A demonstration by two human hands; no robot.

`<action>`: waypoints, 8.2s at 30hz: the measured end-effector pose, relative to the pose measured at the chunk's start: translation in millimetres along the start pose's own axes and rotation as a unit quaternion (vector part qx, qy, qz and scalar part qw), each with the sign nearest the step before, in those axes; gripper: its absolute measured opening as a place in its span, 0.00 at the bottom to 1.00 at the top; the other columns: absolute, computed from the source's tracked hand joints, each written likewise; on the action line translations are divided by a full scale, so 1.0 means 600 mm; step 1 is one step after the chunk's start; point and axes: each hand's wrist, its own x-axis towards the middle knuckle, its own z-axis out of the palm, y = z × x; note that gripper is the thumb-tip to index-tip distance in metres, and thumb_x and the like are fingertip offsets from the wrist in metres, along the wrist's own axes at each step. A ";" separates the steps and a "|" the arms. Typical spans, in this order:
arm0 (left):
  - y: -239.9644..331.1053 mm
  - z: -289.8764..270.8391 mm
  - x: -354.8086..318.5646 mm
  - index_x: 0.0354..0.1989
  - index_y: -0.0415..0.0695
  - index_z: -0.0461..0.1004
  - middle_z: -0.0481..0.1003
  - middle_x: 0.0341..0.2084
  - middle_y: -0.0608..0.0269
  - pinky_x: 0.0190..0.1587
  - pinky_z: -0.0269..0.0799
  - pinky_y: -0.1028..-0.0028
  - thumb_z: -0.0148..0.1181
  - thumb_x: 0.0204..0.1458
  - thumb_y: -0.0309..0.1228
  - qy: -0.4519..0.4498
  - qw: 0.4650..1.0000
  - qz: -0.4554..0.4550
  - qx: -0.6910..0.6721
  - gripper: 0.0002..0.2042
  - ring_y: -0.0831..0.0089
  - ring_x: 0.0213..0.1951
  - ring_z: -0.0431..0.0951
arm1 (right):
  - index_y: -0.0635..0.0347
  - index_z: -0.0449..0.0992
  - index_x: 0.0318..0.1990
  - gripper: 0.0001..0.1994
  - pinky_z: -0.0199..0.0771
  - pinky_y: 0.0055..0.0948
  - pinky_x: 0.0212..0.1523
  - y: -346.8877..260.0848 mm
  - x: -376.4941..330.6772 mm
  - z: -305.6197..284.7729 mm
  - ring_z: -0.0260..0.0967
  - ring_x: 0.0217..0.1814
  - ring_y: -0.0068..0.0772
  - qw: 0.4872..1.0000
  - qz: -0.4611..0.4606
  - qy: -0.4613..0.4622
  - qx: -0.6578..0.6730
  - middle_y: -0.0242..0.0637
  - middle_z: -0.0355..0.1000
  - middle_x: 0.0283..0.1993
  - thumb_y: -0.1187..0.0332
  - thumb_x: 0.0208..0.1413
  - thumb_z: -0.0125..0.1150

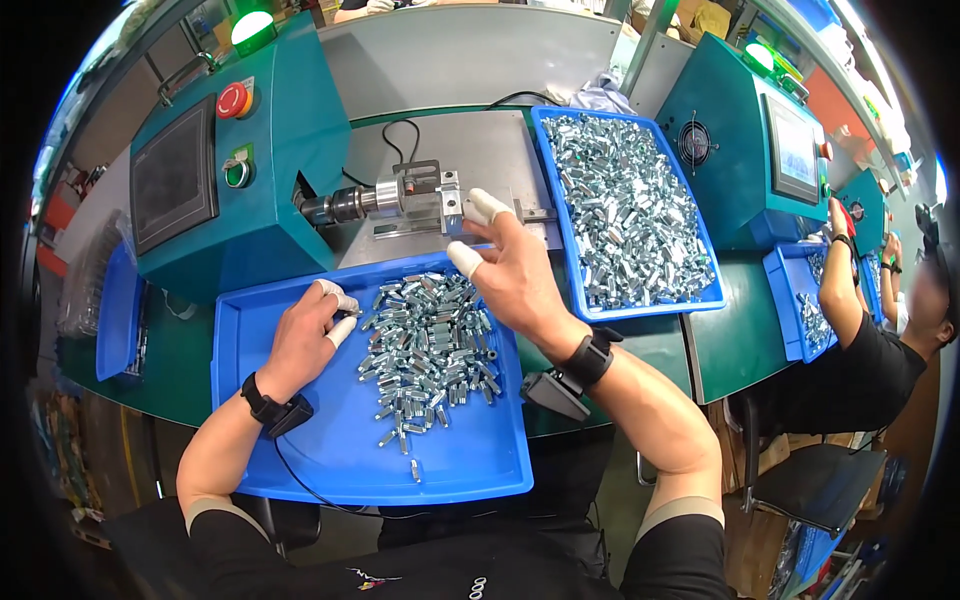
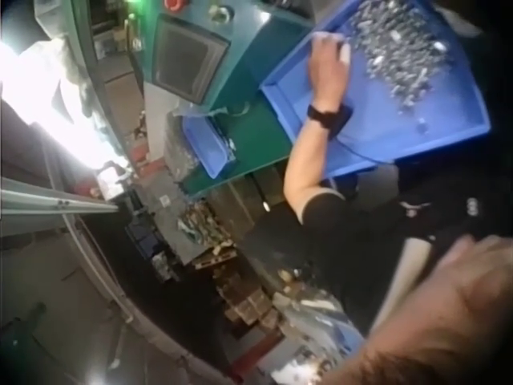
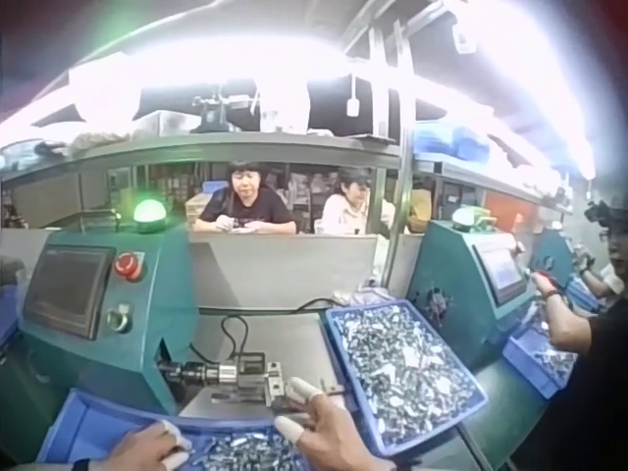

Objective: The person picks up a metal component from a blue tray, inserts it into the machine, and presses a button. After the machine cycles, the person removes the component and places it into a different blue tray.

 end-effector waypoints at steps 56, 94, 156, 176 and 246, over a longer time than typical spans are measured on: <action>0.005 0.006 -0.002 0.45 0.41 0.82 0.75 0.43 0.62 0.33 0.72 0.68 0.70 0.57 0.20 0.014 1.000 -0.006 -0.005 0.09 0.71 0.25 0.74 | 0.69 0.65 0.77 0.33 0.75 0.38 0.71 -0.004 0.030 0.009 0.76 0.69 0.38 0.987 0.034 -0.138 0.078 0.51 0.72 0.74 0.73 0.66 0.68; 0.005 -0.007 0.001 0.45 0.43 0.82 0.79 0.37 0.59 0.38 0.75 0.63 0.70 0.59 0.25 0.000 0.999 -0.028 -0.045 0.07 0.64 0.32 0.78 | 0.60 0.81 0.61 0.20 0.81 0.34 0.52 -0.001 -0.046 -0.211 0.82 0.50 0.41 0.891 -0.142 0.149 -0.404 0.43 0.82 0.50 0.68 0.62 0.71; 0.109 -0.040 -0.044 0.51 0.41 0.84 0.84 0.44 0.55 0.52 0.80 0.59 0.74 0.53 0.25 -0.026 0.990 0.081 0.115 0.16 0.52 0.48 0.82 | 0.66 0.58 0.80 0.34 0.68 0.35 0.75 0.033 0.029 0.013 0.67 0.78 0.38 0.974 -0.024 -0.128 0.185 0.51 0.66 0.79 0.77 0.68 0.60; 0.112 -0.030 -0.069 0.47 0.40 0.82 0.81 0.46 0.56 0.50 0.79 0.60 0.75 0.51 0.24 -0.081 0.993 0.028 0.075 0.15 0.52 0.48 0.81 | 0.61 0.59 0.80 0.35 0.73 0.37 0.72 0.032 0.022 0.020 0.70 0.74 0.36 0.983 -0.033 -0.109 0.141 0.48 0.71 0.76 0.75 0.66 0.64; 0.155 0.024 0.285 0.43 0.46 0.85 0.79 0.33 0.57 0.45 0.74 0.57 0.69 0.56 0.26 0.107 0.969 0.169 0.145 0.07 0.53 0.42 0.78 | 0.57 0.82 0.53 0.17 0.79 0.40 0.38 0.030 -0.134 -0.086 0.75 0.39 0.45 0.931 -0.291 0.137 -0.170 0.39 0.74 0.38 0.73 0.56 0.72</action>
